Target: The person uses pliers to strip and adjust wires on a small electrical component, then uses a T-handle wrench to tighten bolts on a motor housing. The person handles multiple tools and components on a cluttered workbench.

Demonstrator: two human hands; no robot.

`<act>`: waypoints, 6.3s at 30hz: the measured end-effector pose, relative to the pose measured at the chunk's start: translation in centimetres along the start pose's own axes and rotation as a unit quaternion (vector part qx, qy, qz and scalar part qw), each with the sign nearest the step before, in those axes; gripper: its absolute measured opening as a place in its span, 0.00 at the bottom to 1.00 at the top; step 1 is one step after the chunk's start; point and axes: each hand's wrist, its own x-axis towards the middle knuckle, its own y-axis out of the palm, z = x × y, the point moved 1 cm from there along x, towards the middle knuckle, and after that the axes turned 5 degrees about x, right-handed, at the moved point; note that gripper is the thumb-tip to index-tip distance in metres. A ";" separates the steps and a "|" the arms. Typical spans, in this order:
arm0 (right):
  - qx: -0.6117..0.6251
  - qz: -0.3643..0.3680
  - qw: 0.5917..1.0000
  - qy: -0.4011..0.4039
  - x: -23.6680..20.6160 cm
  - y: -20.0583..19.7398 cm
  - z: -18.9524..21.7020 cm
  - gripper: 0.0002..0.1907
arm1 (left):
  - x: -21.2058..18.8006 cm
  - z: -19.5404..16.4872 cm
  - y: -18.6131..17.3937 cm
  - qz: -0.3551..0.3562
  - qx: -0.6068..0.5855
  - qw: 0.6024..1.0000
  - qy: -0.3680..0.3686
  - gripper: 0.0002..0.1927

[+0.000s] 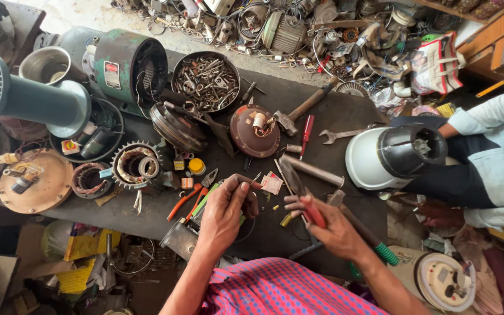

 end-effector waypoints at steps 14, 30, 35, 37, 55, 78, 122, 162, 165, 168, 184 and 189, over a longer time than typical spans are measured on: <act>-0.098 0.019 0.995 -0.008 1.5 1.8 3.3 0.29 | -0.1 -0.3 0.0 0.013 0.016 0.999 0.027 0.16; -0.088 0.021 0.995 -0.046 1.7 2.1 1.9 0.14 | -1.0 -2.0 -0.6 0.003 0.211 0.975 0.065 0.12; -0.102 0.020 0.992 -0.068 1.8 2.3 2.3 0.13 | -0.7 -2.7 -0.1 -0.038 0.270 0.950 0.152 0.09; -0.085 0.016 0.994 -0.060 1.9 2.2 2.3 0.12 | -0.6 -2.8 0.1 -0.026 0.222 0.970 0.095 0.10; -0.127 0.030 0.988 -0.077 2.4 1.1 3.4 0.09 | -0.2 -3.3 0.5 -0.033 0.173 0.980 0.089 0.12; -0.130 0.069 0.989 0.026 2.4 1.1 3.9 0.16 | 0.0 -2.6 -0.7 -0.023 0.152 0.986 0.063 0.24; -0.210 0.072 0.975 -0.004 1.0 1.9 2.5 0.17 | -0.2 -3.1 -1.5 0.028 0.229 0.973 -0.005 0.51; -0.142 0.039 0.989 0.014 0.6 1.6 3.1 0.28 | -0.9 -1.9 -0.5 -0.043 0.290 0.951 0.095 0.48; -0.143 0.043 0.989 0.022 0.7 1.9 3.3 0.20 | -0.9 -1.8 -0.5 -0.050 0.293 0.951 0.087 0.48; -0.153 0.050 0.987 0.022 0.6 2.2 3.7 0.15 | -0.9 -1.4 -0.4 -0.057 0.311 0.944 0.094 0.45; -0.167 -0.010 0.986 -0.018 1.1 1.0 4.0 0.24 | -0.2 -2.1 0.5 -0.075 0.366 0.912 0.170 0.07; -0.161 -0.010 0.986 -0.046 1.3 0.7 3.8 0.25 | -0.1 -3.1 0.7 -0.053 0.303 0.940 0.146 0.08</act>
